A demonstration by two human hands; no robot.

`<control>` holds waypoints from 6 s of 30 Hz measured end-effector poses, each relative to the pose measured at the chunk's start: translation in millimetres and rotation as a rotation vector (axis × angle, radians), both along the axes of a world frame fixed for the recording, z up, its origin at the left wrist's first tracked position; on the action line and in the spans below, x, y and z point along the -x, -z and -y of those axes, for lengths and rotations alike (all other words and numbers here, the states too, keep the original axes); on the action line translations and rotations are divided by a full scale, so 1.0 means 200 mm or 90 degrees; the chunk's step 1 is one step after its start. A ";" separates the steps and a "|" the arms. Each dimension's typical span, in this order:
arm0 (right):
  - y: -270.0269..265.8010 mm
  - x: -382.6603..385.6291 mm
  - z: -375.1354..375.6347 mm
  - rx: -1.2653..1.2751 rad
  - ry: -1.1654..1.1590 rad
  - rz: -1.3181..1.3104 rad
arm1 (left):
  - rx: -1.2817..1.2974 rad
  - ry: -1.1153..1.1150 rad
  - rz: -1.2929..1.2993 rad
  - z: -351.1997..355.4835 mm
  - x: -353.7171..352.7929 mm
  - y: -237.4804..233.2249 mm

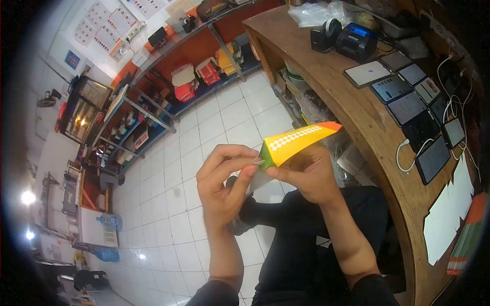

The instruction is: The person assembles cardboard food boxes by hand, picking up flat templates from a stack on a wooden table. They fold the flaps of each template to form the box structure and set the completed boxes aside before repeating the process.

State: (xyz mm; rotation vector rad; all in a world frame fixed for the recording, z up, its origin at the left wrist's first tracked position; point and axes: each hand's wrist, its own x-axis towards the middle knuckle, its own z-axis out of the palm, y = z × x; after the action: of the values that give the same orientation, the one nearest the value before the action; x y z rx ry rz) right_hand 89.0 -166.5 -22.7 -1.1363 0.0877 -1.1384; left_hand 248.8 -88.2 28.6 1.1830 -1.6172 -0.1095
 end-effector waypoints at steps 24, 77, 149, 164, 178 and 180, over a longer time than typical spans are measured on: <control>-0.01 -0.01 -0.07 -0.003 0.000 0.002 | -0.099 0.038 -0.039 -0.08 -0.02 -0.04; 0.03 -0.01 -0.09 0.170 0.170 -0.178 | -0.084 -0.170 -0.156 -0.11 -0.05 0.08; -0.06 0.13 -0.10 0.000 0.045 -0.079 | 0.301 -0.199 -0.082 0.09 0.25 0.15; 0.00 0.08 -0.12 0.147 0.443 -0.469 | 0.122 -0.348 -0.136 0.09 0.02 0.19; 0.04 -0.01 -0.09 -0.252 0.082 -0.062 | 0.006 -0.109 0.311 -0.07 -0.04 0.30; 0.05 0.02 -0.07 -0.182 0.076 -0.114 | 0.054 -0.147 0.241 -0.06 -0.04 0.32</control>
State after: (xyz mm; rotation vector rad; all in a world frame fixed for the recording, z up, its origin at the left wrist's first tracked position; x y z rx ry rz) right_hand 85.1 -151.6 -33.1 -0.9831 0.4490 -1.0876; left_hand 256.8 -76.7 -35.1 1.3734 -1.7738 0.3473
